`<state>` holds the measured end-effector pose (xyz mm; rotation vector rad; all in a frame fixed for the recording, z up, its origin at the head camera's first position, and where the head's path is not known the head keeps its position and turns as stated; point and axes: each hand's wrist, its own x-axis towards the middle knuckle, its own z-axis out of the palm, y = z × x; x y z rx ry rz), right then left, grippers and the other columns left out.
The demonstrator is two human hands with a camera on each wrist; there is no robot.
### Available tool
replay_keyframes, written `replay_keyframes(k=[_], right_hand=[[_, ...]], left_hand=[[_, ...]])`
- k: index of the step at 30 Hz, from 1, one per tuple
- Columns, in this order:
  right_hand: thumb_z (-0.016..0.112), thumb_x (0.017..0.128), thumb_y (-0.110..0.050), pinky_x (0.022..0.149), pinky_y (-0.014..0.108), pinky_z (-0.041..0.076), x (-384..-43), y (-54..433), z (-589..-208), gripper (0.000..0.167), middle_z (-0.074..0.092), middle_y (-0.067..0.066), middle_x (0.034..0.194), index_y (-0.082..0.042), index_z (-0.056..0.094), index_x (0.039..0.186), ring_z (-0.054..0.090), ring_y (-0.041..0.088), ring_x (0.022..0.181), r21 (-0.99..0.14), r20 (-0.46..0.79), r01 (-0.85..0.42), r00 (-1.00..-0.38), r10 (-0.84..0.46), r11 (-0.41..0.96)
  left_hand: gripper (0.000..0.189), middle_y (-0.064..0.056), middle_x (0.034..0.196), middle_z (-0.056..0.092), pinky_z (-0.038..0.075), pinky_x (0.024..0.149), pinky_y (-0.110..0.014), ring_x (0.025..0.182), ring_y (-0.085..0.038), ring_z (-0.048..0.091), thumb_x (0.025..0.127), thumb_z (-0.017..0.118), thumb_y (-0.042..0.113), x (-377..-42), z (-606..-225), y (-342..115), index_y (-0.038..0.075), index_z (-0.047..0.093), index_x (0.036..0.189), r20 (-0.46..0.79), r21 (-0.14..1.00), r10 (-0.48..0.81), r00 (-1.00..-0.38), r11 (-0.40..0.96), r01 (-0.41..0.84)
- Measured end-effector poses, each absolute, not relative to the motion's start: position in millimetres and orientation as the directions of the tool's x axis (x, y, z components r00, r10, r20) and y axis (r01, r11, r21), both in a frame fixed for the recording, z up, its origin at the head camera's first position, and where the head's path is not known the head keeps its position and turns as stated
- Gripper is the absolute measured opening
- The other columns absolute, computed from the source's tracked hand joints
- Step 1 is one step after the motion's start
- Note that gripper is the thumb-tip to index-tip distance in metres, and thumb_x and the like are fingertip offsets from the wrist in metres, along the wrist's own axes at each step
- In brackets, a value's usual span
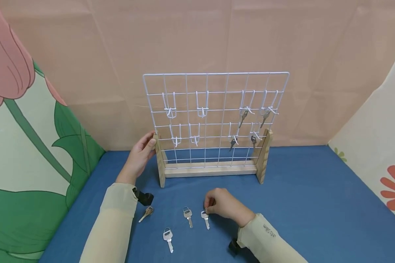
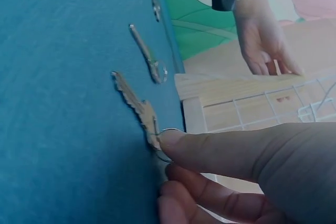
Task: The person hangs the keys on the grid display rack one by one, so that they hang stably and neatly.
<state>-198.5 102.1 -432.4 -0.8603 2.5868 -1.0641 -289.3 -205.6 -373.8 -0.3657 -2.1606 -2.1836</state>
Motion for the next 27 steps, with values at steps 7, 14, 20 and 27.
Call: replay_keyframes(k=[7,14,20,27], right_hand=[[0.077,0.085,0.004,0.058,0.025,0.048,-200.5,111.6,-427.1,0.019,0.064,-0.006,0.073,-0.01,0.071,0.075,0.054,0.007,0.065,-0.685,0.015,-0.448,-0.797,-0.604,0.575],[0.076,0.088,-0.001,0.059,0.026,0.051,-204.8,118.1,-413.6,0.013,0.066,-0.007,0.076,-0.011,0.075,0.081,0.058,0.008,0.068,-0.701,0.054,-0.418,-0.839,-0.541,0.578],[0.076,0.09,-0.006,0.06,0.027,0.053,-208.3,119.6,-406.5,0.007,0.068,-0.006,0.08,-0.011,0.078,0.086,0.06,0.012,0.07,-0.77,0.094,-0.363,-0.878,-0.469,0.525],[0.074,0.093,-0.01,0.066,0.038,0.059,-207.1,124.5,-401.0,0.004,0.07,0.001,0.085,-0.01,0.078,0.091,0.064,0.016,0.072,-0.859,0.079,-0.273,-0.907,-0.415,0.434]], left_hand=[[0.057,-0.023,0.161,0.028,0.03,0.117,-0.048,0.146,-0.031,0.032,0.11,0.042,0.022,-290.5,-375.5,-202.1,0.001,0.024,0.16,0.208,0.978,0.141,-0.968,-0.031,0.205],[0.06,-0.017,0.162,0.028,0.029,0.118,-0.046,0.149,-0.029,0.029,0.109,0.044,0.027,-289.5,-371.3,-200.9,0.004,0.023,0.16,0.198,0.98,0.131,-0.971,-0.015,0.198],[0.06,-0.019,0.161,0.029,0.029,0.118,-0.046,0.149,-0.03,0.029,0.109,0.045,0.027,-289.6,-369.9,-203.7,0.003,0.024,0.16,0.198,0.98,0.127,-0.972,-0.02,0.197],[0.059,-0.021,0.161,0.029,0.029,0.118,-0.047,0.148,-0.03,0.03,0.109,0.045,0.025,-287.2,-371.4,-204.4,0.002,0.024,0.16,0.198,0.98,0.125,-0.972,-0.02,0.197]])
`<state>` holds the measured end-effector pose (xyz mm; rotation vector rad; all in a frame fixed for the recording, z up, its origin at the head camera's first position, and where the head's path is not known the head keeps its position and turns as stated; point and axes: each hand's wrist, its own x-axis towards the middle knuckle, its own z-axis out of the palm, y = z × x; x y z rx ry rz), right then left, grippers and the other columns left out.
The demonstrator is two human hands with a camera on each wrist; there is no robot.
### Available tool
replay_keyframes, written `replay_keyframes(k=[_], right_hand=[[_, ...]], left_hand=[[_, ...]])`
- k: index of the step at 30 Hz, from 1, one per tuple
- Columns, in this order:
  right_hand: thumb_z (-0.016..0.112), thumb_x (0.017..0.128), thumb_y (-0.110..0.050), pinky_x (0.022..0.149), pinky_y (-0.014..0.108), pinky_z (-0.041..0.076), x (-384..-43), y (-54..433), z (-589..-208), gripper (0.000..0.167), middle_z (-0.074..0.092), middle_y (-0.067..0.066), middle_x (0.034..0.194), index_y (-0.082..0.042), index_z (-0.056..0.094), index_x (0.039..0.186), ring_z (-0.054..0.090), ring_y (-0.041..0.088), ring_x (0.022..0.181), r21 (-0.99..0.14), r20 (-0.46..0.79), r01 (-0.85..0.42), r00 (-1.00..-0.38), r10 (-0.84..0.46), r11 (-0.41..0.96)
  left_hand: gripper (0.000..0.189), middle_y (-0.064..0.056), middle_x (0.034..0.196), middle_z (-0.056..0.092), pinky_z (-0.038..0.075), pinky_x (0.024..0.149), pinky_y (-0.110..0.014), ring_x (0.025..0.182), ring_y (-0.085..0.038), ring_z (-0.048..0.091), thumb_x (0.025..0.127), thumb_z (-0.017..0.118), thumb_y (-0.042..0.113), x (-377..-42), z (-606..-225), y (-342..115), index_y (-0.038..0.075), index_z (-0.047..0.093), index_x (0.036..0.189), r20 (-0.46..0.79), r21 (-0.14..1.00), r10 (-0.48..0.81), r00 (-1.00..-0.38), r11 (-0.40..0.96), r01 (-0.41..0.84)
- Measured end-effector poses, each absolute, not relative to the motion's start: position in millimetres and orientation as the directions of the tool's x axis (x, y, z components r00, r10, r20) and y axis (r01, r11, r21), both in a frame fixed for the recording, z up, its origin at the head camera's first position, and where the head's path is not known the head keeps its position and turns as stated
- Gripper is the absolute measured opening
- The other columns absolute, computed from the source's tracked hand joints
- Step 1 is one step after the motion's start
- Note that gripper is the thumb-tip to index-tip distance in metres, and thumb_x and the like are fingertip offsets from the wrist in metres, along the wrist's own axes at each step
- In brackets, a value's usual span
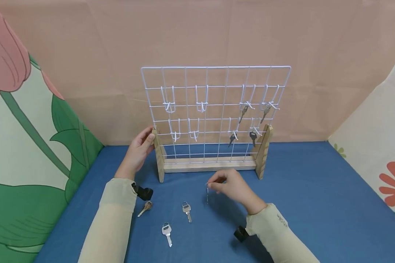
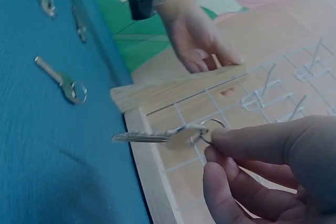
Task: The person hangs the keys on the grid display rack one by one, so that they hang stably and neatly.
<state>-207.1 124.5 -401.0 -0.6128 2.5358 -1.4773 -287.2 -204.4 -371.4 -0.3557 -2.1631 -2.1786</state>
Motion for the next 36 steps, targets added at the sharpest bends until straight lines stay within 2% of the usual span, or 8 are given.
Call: replay_keyframes(k=[5,10,14,18,23,27,31,36], right_hand=[[0.074,0.093,-0.01,0.069,0.04,0.059,-207.8,127.7,-395.9,0.007,0.071,0.003,0.087,-0.005,0.078,0.095,0.066,0.022,0.072,-0.899,0.07,-0.229,-0.916,-0.395,0.372],[0.074,0.094,-0.012,0.078,0.042,0.06,-205.6,130.4,-387.6,0.014,0.072,0.007,0.092,-0.001,0.077,0.101,0.068,0.027,0.076,-0.96,0.052,-0.15,-0.926,-0.374,0.236],[0.075,0.093,-0.013,0.078,0.04,0.058,-199.7,132.2,-376.8,0.016,0.071,0.012,0.092,0.0,0.076,0.102,0.066,0.025,0.075,-0.977,0.076,-0.14,-0.932,-0.354,0.159],[0.073,0.094,-0.014,0.078,0.036,0.057,-192.3,133.0,-365.8,0.017,0.07,0.012,0.091,0.0,0.075,0.104,0.065,0.023,0.074,-0.982,0.111,-0.153,-0.941,-0.319,0.108],[0.073,0.095,-0.015,0.082,0.038,0.057,-183.5,131.9,-351.9,0.019,0.071,0.011,0.102,0.0,0.074,0.106,0.065,0.024,0.077,-0.98,0.173,-0.194,-0.948,-0.265,0.052],[0.073,0.095,-0.015,0.082,0.039,0.056,-184.8,127.5,-341.8,0.02,0.07,0.015,0.1,0.002,0.073,0.107,0.064,0.024,0.077,-0.97,0.228,-0.241,-0.935,-0.271,0.014],[0.074,0.095,-0.017,0.084,0.041,0.057,-192.5,122.2,-328.8,0.018,0.07,0.014,0.097,-0.002,0.074,0.106,0.065,0.025,0.079,-0.962,0.269,-0.274,-0.931,-0.248,-0.015],[0.074,0.095,-0.017,0.083,0.037,0.058,-205.4,115.5,-308.4,0.025,0.071,0.01,0.094,0.004,0.072,0.108,0.065,0.025,0.08,-0.937,0.349,-0.338,-0.92,-0.181,-0.088]], left_hand=[[0.06,-0.018,0.162,0.029,0.029,0.118,-0.046,0.149,-0.029,0.028,0.109,0.045,0.025,-287.0,-370.2,-204.0,0.003,0.024,0.16,0.186,0.983,0.122,-0.975,-0.02,0.185],[0.059,-0.018,0.163,0.028,0.028,0.118,-0.046,0.15,-0.029,0.027,0.109,0.045,0.025,-286.7,-371.5,-204.2,0.004,0.023,0.16,0.181,0.983,0.114,-0.977,-0.021,0.18],[0.058,-0.02,0.162,0.029,0.029,0.118,-0.046,0.149,-0.029,0.028,0.11,0.043,0.024,-287.1,-372.1,-204.0,0.003,0.023,0.16,0.192,0.981,0.116,-0.974,-0.031,0.19],[0.058,-0.022,0.162,0.028,0.029,0.118,-0.047,0.149,-0.029,0.029,0.11,0.043,0.023,-287.3,-371.9,-203.6,0.002,0.023,0.16,0.198,0.98,0.117,-0.973,-0.044,0.194],[0.06,-0.024,0.162,0.027,0.029,0.118,-0.047,0.15,-0.031,0.028,0.109,0.044,0.026,-285.8,-372.1,-204.7,0.001,0.023,0.16,0.205,0.978,0.127,-0.97,-0.048,0.201],[0.06,-0.024,0.161,0.027,0.029,0.118,-0.046,0.149,-0.031,0.028,0.109,0.044,0.026,-284.3,-373.4,-206.9,0.001,0.023,0.16,0.203,0.979,0.118,-0.972,-0.05,0.198],[0.057,-0.025,0.161,0.028,0.028,0.119,-0.048,0.149,-0.031,0.029,0.11,0.042,0.023,-284.1,-373.6,-207.1,0.0,0.024,0.159,0.209,0.977,0.117,-0.971,-0.056,0.204],[0.058,-0.024,0.162,0.027,0.027,0.119,-0.049,0.15,-0.031,0.027,0.11,0.043,0.025,-285.2,-371.6,-203.0,0.001,0.024,0.159,0.216,0.976,0.129,-0.968,-0.045,0.212]])
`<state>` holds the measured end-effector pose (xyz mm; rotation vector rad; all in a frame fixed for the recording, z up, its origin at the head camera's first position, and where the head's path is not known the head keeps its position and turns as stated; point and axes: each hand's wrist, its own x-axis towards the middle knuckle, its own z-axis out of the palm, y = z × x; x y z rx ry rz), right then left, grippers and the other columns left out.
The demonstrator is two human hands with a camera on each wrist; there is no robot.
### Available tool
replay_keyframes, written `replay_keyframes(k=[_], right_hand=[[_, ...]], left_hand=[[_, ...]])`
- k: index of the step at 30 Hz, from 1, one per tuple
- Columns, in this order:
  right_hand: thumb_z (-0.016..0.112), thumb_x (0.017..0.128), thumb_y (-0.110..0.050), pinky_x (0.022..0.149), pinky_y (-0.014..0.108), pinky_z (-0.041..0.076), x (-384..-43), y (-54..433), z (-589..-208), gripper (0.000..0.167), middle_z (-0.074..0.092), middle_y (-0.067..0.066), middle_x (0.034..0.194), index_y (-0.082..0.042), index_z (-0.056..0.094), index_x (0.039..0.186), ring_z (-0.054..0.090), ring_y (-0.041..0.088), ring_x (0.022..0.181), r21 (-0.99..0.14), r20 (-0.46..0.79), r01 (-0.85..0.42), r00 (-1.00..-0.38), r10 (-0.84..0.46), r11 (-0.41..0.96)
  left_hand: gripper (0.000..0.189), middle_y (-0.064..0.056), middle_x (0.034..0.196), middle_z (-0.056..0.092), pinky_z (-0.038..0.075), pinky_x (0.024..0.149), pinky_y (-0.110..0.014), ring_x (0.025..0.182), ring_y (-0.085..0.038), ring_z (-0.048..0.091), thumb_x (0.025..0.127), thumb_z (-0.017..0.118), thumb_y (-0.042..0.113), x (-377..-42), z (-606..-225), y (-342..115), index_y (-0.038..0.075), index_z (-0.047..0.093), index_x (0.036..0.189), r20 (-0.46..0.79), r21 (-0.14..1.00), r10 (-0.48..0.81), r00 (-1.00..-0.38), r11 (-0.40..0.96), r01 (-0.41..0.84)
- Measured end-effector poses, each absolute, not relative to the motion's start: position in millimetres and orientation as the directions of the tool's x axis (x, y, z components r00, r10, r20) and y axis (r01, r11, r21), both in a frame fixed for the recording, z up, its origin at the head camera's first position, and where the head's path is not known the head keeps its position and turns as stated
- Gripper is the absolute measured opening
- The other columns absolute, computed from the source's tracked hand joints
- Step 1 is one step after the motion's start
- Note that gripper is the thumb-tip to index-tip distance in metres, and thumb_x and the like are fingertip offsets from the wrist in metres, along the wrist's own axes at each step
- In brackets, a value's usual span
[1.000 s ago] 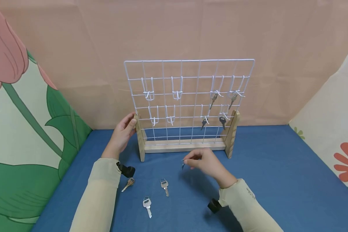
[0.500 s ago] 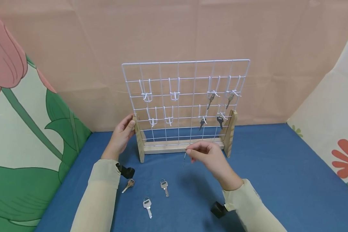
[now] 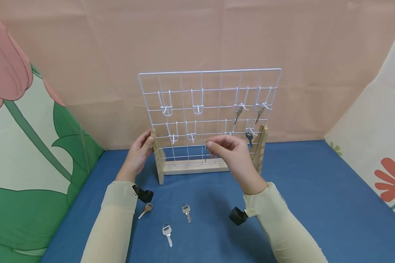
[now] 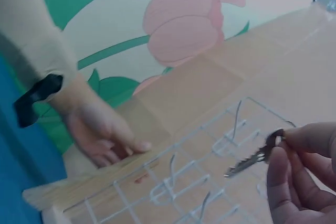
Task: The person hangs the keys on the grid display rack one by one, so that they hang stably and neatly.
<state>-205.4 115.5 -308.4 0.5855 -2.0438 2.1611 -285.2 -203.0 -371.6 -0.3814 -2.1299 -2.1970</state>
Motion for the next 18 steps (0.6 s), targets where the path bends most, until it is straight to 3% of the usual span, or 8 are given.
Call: replay_keyframes(k=[6,10,14,18], right_hand=[[0.071,0.096,-0.011,0.082,0.03,0.058,-221.0,102.2,-287.4,0.014,0.07,0.008,0.095,0.0,0.074,0.106,0.063,0.022,0.083,-0.903,0.381,-0.337,-0.915,-0.135,-0.266],[0.072,0.096,-0.009,0.081,0.029,0.059,-227.0,91.6,-278.0,0.016,0.07,0.006,0.093,0.001,0.072,0.107,0.063,0.019,0.082,-0.895,0.363,-0.327,-0.93,-0.067,-0.303],[0.073,0.095,-0.011,0.079,0.027,0.059,-233.4,84.8,-271.4,0.023,0.069,0.005,0.091,0.005,0.07,0.111,0.064,0.02,0.083,-0.905,0.346,-0.332,-0.938,-0.005,-0.268],[0.073,0.095,-0.011,0.078,0.027,0.059,-242.5,82.8,-267.9,0.018,0.07,0.006,0.092,0.002,0.072,0.108,0.065,0.019,0.081,-0.919,0.336,-0.333,-0.942,0.023,-0.211]], left_hand=[[0.057,-0.024,0.161,0.028,0.027,0.119,-0.048,0.149,-0.031,0.028,0.11,0.042,0.024,-286.7,-371.6,-202.5,0.002,0.024,0.159,0.204,0.979,0.118,-0.972,-0.041,0.201],[0.057,-0.02,0.161,0.03,0.027,0.119,-0.047,0.149,-0.029,0.028,0.11,0.042,0.023,-286.1,-372.6,-205.2,0.003,0.024,0.16,0.189,0.982,0.107,-0.976,-0.039,0.186],[0.056,-0.019,0.161,0.031,0.028,0.119,-0.047,0.148,-0.029,0.03,0.11,0.043,0.022,-286.3,-372.4,-205.6,0.003,0.025,0.16,0.193,0.981,0.104,-0.976,-0.038,0.19],[0.057,-0.019,0.16,0.032,0.03,0.118,-0.048,0.147,-0.029,0.032,0.11,0.044,0.023,-287.6,-372.9,-204.4,0.003,0.026,0.159,0.198,0.98,0.112,-0.974,-0.032,0.195]])
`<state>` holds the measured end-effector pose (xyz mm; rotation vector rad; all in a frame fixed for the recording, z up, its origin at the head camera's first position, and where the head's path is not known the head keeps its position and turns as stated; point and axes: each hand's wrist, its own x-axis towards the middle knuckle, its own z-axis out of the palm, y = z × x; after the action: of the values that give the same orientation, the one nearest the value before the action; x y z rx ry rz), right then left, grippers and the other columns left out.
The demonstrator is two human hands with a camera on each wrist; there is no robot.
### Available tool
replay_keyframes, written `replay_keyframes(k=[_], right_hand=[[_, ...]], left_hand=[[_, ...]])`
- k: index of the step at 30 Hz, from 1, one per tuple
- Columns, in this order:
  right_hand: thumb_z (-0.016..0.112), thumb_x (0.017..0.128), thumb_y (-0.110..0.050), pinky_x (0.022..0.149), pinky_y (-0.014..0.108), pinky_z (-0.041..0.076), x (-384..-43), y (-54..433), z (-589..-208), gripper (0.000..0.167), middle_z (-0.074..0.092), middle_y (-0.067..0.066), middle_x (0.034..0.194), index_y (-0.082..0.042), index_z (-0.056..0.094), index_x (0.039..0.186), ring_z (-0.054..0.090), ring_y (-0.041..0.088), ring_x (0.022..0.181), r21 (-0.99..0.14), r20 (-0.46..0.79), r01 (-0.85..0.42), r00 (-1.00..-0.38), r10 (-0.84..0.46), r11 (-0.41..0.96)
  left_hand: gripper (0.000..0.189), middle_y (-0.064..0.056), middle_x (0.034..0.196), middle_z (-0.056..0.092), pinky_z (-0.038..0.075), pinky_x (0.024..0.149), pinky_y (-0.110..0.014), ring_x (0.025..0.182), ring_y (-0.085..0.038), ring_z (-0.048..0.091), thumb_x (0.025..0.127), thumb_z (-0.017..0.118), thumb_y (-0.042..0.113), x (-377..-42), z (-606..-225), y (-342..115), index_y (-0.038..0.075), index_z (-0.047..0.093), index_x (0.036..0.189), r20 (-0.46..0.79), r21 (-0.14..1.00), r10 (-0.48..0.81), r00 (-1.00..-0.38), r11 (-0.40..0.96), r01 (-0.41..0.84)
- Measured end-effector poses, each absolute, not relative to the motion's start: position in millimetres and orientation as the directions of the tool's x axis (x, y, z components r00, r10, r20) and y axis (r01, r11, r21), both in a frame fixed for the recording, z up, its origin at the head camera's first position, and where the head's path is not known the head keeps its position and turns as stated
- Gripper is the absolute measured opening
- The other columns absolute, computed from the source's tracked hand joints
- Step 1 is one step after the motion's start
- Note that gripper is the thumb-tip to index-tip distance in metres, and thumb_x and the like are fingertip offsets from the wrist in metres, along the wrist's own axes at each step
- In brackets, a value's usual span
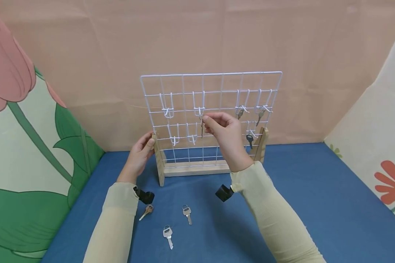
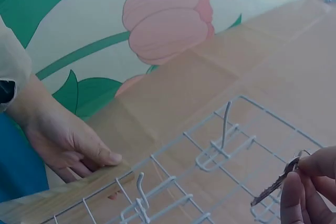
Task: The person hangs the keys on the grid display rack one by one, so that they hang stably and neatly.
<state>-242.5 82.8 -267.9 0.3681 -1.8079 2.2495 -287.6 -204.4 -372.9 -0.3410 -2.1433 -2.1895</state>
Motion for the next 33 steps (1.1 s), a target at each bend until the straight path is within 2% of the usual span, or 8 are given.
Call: replay_keyframes(k=[3,7,10,15,23,27,33], right_hand=[[0.073,0.095,-0.011,0.078,0.025,0.059,-248.3,80.9,-266.8,0.017,0.069,0.006,0.094,0.0,0.073,0.108,0.065,0.017,0.081,-0.927,0.324,-0.321,-0.946,0.019,-0.193],[0.073,0.095,-0.01,0.076,0.024,0.059,-251.7,78.6,-268.9,0.014,0.069,0.005,0.095,-0.002,0.073,0.106,0.064,0.016,0.081,-0.919,0.317,-0.309,-0.948,0.007,-0.247],[0.073,0.094,-0.01,0.075,0.024,0.058,-248.7,80.6,-271.3,0.012,0.069,0.005,0.092,-0.002,0.074,0.103,0.063,0.018,0.079,-0.899,0.354,-0.345,-0.935,0.016,-0.269],[0.074,0.094,-0.014,0.076,0.026,0.058,-243.7,85.5,-274.9,0.015,0.069,0.005,0.091,-0.002,0.074,0.103,0.063,0.021,0.076,-0.87,0.467,-0.467,-0.883,0.045,-0.159],[0.074,0.094,-0.012,0.07,0.027,0.056,-251.1,78.9,-278.8,0.016,0.071,0.004,0.096,0.002,0.073,0.103,0.063,0.017,0.072,-0.815,0.575,-0.578,-0.815,0.076,-0.033],[0.074,0.095,-0.014,0.068,0.027,0.056,-254.2,75.7,-276.2,0.016,0.071,0.004,0.093,0.0,0.074,0.103,0.064,0.018,0.071,-0.818,0.573,-0.574,-0.815,0.085,0.014],[0.073,0.095,-0.011,0.065,0.024,0.056,-261.1,74.6,-272.0,0.014,0.07,0.006,0.088,0.002,0.074,0.1,0.063,0.015,0.067,-0.838,0.544,-0.545,-0.83,0.12,0.033]], left_hand=[[0.057,-0.019,0.16,0.033,0.03,0.118,-0.047,0.146,-0.029,0.032,0.11,0.045,0.025,-287.6,-373.6,-205.0,0.003,0.027,0.159,0.202,0.979,0.108,-0.973,-0.024,0.2],[0.057,-0.019,0.16,0.033,0.03,0.118,-0.048,0.147,-0.03,0.032,0.109,0.045,0.024,-286.4,-375.4,-206.2,0.003,0.027,0.159,0.205,0.979,0.1,-0.974,-0.025,0.203],[0.057,-0.018,0.16,0.033,0.03,0.118,-0.048,0.147,-0.03,0.032,0.109,0.045,0.025,-285.7,-374.9,-205.8,0.003,0.028,0.159,0.206,0.978,0.094,-0.974,-0.022,0.205],[0.057,-0.019,0.16,0.031,0.029,0.118,-0.049,0.146,-0.031,0.032,0.109,0.046,0.026,-285.4,-372.2,-203.6,0.004,0.029,0.159,0.214,0.977,0.091,-0.973,-0.015,0.213],[0.056,-0.02,0.16,0.03,0.03,0.118,-0.047,0.147,-0.031,0.031,0.11,0.044,0.022,-284.6,-374.7,-204.6,0.002,0.027,0.159,0.198,0.98,0.097,-0.975,-0.025,0.197],[0.056,-0.017,0.161,0.03,0.029,0.118,-0.047,0.147,-0.03,0.031,0.11,0.043,0.023,-283.9,-375.4,-206.2,0.003,0.026,0.16,0.188,0.982,0.084,-0.979,-0.018,0.187],[0.056,-0.019,0.161,0.03,0.029,0.118,-0.048,0.147,-0.031,0.031,0.11,0.044,0.022,-285.4,-373.3,-204.1,0.002,0.026,0.159,0.214,0.977,0.105,-0.971,-0.032,0.212]])
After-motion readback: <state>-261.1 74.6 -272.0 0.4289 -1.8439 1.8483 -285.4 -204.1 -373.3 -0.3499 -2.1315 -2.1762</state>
